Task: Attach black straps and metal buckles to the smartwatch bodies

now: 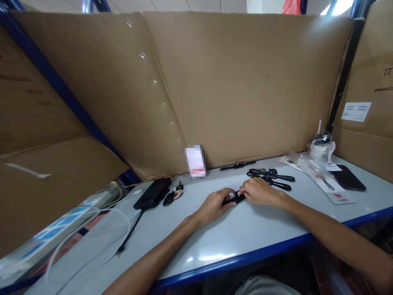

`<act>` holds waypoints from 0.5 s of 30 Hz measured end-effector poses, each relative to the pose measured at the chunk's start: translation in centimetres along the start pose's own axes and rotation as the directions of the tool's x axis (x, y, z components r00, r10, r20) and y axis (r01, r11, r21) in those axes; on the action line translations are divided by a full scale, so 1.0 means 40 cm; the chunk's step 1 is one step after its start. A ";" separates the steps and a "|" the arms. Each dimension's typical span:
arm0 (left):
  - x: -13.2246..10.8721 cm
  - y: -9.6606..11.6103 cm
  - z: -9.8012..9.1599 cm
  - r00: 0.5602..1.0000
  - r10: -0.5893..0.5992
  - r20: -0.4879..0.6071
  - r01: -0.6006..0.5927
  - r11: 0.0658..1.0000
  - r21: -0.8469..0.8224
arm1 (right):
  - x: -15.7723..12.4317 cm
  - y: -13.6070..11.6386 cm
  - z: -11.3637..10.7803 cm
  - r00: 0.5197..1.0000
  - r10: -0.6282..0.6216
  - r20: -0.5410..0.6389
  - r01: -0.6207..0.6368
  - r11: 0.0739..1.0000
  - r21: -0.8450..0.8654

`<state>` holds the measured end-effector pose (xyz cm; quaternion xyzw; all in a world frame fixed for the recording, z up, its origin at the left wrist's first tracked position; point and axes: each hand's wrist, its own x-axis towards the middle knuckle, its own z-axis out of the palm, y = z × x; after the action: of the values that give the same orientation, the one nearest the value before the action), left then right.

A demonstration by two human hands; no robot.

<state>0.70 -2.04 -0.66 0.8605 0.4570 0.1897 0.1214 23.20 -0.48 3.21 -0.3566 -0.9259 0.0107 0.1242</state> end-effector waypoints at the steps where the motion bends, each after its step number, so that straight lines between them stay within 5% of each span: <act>1: 0.000 -0.001 0.001 1.000 0.005 -0.003 -0.005 1.000 -0.003 | 0.000 0.001 0.001 1.000 0.014 -0.005 -0.014 1.000 -0.022; 15: 0.001 0.004 -0.003 1.000 0.012 -0.012 -0.012 1.000 0.001 | 0.004 -0.002 0.004 0.999 -0.042 0.006 0.042 0.998 0.049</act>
<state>0.81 -2.09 -0.49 0.8620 0.4527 0.1955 0.1172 23.00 -0.41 3.09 -0.3338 -0.9331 0.0320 0.1299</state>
